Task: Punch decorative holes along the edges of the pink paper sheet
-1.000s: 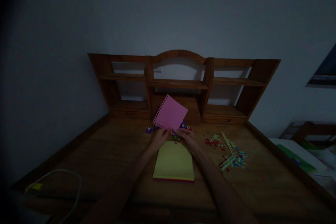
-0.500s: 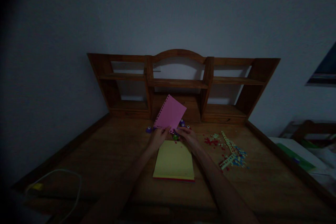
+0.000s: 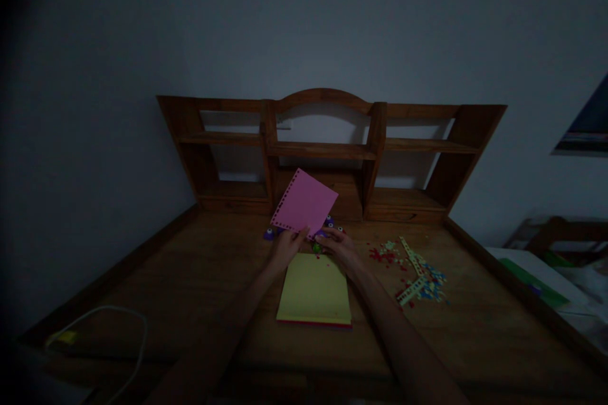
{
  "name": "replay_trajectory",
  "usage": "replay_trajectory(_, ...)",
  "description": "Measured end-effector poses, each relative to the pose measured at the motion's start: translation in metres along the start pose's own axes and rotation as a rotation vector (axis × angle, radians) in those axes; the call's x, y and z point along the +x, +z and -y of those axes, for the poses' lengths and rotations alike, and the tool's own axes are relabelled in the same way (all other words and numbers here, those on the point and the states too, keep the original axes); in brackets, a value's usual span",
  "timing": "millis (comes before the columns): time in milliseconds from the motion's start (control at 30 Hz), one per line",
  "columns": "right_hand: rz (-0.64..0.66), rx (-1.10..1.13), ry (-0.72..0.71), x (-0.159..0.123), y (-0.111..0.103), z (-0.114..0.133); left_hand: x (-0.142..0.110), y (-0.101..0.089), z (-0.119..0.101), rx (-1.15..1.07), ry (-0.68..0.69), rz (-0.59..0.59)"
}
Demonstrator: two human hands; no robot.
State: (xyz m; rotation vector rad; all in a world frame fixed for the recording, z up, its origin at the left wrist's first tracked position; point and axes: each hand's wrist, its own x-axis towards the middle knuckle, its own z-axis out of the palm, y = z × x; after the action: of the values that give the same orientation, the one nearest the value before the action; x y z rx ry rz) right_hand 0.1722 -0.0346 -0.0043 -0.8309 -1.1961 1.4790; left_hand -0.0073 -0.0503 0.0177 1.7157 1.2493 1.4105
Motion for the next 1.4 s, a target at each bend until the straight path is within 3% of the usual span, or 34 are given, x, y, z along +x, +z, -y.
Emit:
replay_trajectory(600,0.026,-0.029,-0.027,0.009,-0.009,-0.01,0.005,0.009,0.016,-0.068,0.069,0.093)
replay_trajectory(900,0.021,-0.036,-0.003,0.007,-0.007,-0.007,0.004,0.007,0.005,-0.041,0.016,0.103)
replay_trajectory(1400,0.022,0.046,0.026,0.005,-0.006,-0.007,0.005,0.009,0.014,-0.087,0.053,0.077)
